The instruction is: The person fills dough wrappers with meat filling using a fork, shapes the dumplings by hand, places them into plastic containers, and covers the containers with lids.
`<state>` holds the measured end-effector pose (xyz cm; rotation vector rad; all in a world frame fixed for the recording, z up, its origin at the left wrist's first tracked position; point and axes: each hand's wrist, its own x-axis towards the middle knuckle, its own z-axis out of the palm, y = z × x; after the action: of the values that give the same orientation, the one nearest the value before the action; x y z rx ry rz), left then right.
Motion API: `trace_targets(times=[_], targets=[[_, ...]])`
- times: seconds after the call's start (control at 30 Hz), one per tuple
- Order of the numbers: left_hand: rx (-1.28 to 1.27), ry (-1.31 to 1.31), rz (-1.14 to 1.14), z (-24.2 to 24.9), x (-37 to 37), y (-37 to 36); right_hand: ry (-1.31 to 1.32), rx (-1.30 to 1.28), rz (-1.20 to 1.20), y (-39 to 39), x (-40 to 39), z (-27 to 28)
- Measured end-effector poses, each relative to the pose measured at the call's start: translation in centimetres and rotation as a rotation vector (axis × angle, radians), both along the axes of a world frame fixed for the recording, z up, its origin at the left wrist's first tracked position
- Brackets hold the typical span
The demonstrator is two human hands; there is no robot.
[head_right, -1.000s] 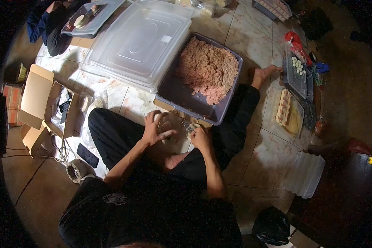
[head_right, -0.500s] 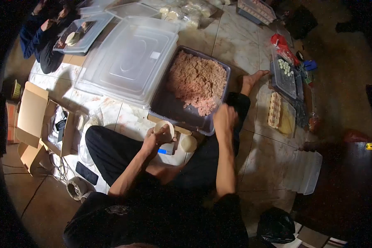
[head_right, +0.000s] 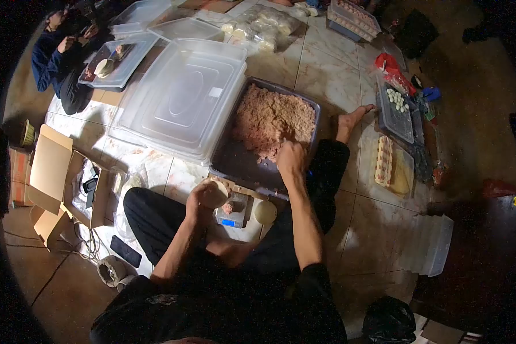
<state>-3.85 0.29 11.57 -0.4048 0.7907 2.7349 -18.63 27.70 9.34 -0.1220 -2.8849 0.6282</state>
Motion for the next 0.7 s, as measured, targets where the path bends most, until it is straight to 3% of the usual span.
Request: trace_targets(times=[0.03,0.1,0.23,0.3,0.33,0.43,0.5,0.53,0.57,0.63,0.7], targets=[[0.011,-0.108,0.026,0.7,0.3,0.3,-0.129,-0.079,-0.035,-1.4,-0.1,1.4],[0.042,-0.297,0.096,2.0,-1.2,1.9,0.047,0.148,0.180,-3.5,-0.1,1.5],[0.044,-0.184,0.179,1.5,-3.3,2.3,0.021,-0.080,0.250,-6.0,6.1,10.6],[-0.154,0.018,0.056,3.8,-3.6,3.3,-0.214,-0.197,0.323,-7.1,9.5,13.3],[-0.203,0.028,0.047,4.8,-4.2,4.1,-0.150,-0.313,0.425,-7.6,10.6,12.4],[-0.420,-0.060,0.060,3.3,-4.1,5.2,-0.108,-0.076,0.332,-7.0,12.3,11.6],[-0.354,-0.069,0.190,-0.2,-4.0,4.7,-0.288,0.041,0.167,-5.9,11.9,14.1],[-0.274,0.025,0.200,0.5,-4.0,3.3,-0.379,0.096,0.086,-5.1,11.5,15.2],[-0.162,-0.174,0.352,1.3,-3.9,3.5,-0.312,0.084,0.071,-3.6,10.2,14.3],[-0.202,-0.217,0.276,2.0,-3.6,2.9,-0.201,0.207,-0.005,-1.2,7.1,11.6],[0.091,-0.203,0.145,3.7,-3.4,2.3,-0.233,0.225,0.001,-1.0,4.0,9.5]])
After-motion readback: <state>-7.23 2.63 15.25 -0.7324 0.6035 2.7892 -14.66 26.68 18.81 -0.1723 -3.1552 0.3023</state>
